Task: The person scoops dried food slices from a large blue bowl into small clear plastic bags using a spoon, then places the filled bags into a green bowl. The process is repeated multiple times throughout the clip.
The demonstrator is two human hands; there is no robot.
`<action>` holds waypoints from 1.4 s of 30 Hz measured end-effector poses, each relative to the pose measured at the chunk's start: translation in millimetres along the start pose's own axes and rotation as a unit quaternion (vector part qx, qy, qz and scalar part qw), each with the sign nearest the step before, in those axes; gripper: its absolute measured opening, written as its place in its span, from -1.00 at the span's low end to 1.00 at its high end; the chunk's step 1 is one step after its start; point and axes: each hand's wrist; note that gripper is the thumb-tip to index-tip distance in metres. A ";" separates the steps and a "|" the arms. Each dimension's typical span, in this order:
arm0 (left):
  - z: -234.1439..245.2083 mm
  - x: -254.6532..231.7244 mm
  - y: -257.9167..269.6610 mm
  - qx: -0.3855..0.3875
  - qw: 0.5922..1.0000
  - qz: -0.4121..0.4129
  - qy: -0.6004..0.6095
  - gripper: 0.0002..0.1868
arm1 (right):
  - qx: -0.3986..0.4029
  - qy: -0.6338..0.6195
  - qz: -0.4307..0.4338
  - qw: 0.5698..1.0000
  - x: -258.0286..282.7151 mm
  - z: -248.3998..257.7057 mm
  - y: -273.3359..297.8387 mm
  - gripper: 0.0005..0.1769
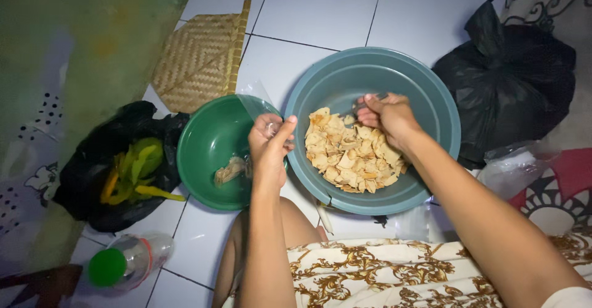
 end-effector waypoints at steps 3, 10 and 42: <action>-0.7 -0.1 0.8 0.004 1.000 0.003 -0.004 -0.67 | 0.001 -0.007 -0.037 0.999 -0.5 3.8 2.1 -0.76; -3.0 -2.9 6.7 0.021 0.999 -0.007 -0.040 -0.64 | -0.026 -0.018 -0.085 0.996 14.3 16.5 10.6 -0.72; -49.9 22.0 52.8 0.181 0.880 -0.205 -0.388 -0.59 | -0.009 0.058 0.279 0.959 172.9 77.1 126.0 -0.73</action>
Point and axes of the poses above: each hand's wrist, its own y-axis away from the middle knuckle, its own z-axis out of the back of the hand, x = y × z, and after that the axes turned 14 degrees about -x, right-handed
